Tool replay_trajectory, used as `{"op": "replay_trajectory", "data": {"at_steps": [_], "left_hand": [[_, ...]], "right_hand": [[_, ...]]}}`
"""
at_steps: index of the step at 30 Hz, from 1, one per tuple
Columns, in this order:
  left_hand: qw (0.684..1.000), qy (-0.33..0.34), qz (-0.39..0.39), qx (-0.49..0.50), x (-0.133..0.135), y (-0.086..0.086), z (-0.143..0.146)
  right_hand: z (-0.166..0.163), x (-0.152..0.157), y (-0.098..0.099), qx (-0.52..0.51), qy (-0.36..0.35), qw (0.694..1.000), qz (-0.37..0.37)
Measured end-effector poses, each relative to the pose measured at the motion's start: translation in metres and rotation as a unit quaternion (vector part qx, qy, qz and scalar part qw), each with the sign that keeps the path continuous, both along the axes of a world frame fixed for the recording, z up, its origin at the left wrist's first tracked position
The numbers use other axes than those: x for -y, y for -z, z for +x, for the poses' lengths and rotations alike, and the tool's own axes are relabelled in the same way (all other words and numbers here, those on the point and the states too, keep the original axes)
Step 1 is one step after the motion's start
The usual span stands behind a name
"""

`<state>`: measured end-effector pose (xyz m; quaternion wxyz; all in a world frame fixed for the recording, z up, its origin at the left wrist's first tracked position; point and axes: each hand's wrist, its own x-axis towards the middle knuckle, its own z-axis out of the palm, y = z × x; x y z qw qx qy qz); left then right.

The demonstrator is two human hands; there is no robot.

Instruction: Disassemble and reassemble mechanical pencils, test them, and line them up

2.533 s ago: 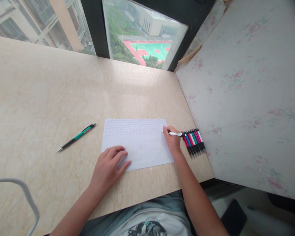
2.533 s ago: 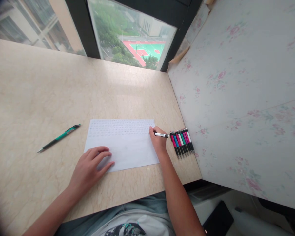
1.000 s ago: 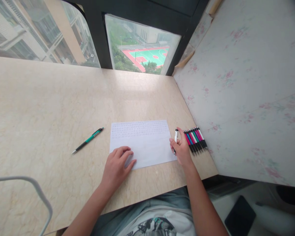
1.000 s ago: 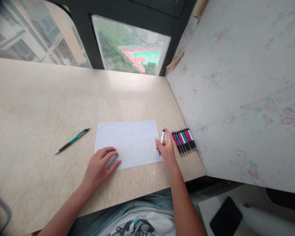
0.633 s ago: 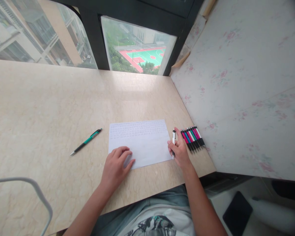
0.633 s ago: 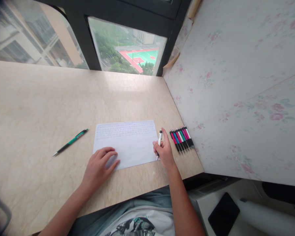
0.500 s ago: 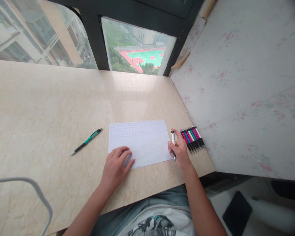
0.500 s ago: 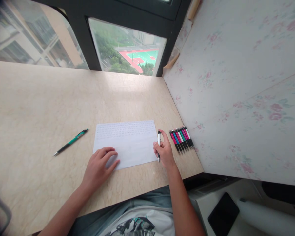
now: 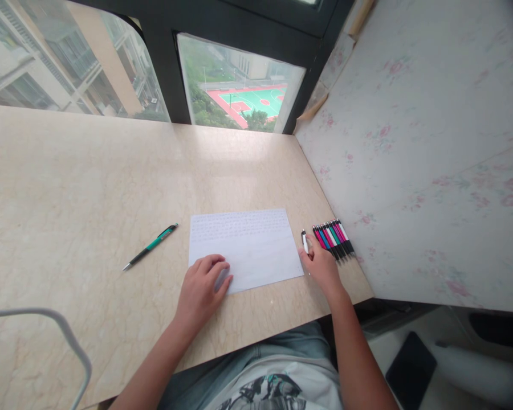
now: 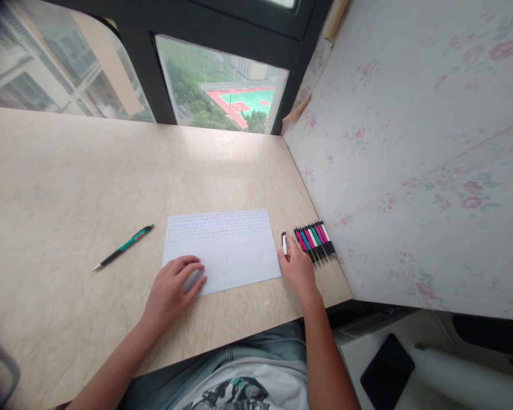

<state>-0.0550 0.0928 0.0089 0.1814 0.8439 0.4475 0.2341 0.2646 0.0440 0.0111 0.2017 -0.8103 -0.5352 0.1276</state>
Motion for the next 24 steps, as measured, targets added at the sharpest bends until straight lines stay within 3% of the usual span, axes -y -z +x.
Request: {"op": "replay_trajectory", "data": {"at_steps": [3, 10, 24], "left_hand": [[1.0, 0.001, -0.004, 0.001, 0.0, -0.001, 0.0], [1.0, 0.003, 0.0, 0.002, -0.001, -0.001, 0.0], [1.0, 0.002, 0.001, 0.001, -0.001, -0.001, 0.001]], "right_hand": [[0.003, 0.005, 0.0, 0.054, 0.004, 0.998, -0.018], [-0.002, 0.009, 0.002, 0.103, 0.041, 0.994, 0.025], [-0.022, 0.007, 0.002, 0.085, 0.03, 0.996, 0.021]]}}
